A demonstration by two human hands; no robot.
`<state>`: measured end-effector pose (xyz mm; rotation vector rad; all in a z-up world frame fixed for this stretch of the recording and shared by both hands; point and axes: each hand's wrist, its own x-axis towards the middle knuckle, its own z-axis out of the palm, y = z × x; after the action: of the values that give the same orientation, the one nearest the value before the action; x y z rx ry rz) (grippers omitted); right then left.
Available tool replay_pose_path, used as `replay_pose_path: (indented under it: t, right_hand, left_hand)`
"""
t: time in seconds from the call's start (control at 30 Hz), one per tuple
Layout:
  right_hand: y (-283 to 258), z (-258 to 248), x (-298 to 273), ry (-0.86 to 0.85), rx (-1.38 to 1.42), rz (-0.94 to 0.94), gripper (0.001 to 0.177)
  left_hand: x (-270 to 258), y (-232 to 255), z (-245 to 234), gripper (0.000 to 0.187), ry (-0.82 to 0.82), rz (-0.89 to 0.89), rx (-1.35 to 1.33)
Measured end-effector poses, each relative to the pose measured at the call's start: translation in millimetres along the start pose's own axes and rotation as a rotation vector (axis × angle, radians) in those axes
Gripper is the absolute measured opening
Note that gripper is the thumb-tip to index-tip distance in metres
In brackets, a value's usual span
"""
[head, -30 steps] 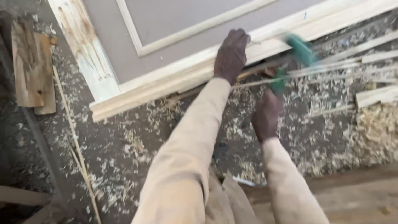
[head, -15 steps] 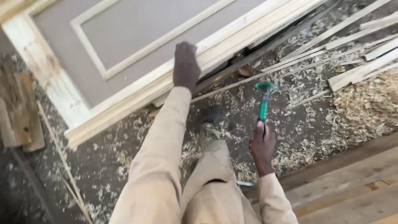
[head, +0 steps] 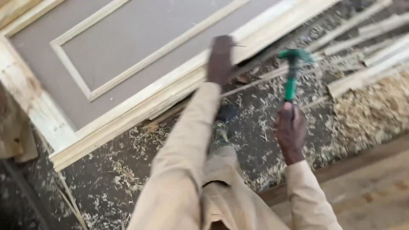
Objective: Hammering wooden trim pieces onto a large wooden panel to assemble furniture
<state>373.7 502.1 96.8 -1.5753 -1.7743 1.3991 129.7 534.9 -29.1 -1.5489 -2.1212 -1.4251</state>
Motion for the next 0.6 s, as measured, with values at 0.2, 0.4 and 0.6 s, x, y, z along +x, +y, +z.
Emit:
replay_pose_path:
  t: [0.2,0.4,0.6]
  right_hand:
    - [-16.7,-9.1,41.8,0.096,-0.055,-0.158,0.043]
    - [-19.5,-2.7,50.6,0.051,-0.117,-0.243,0.048]
    - [4.8,18.7,69.2,0.104,-0.205,-0.232,0.066]
  left_hand:
    - [40.8,43.8,35.8,0.012,-0.131,-0.123,-0.062]
    - [39.4,49.8,25.2,0.028,-0.144,-0.089,0.031]
    - [36.7,46.6,29.7,0.027,-0.149,-0.101,0.058]
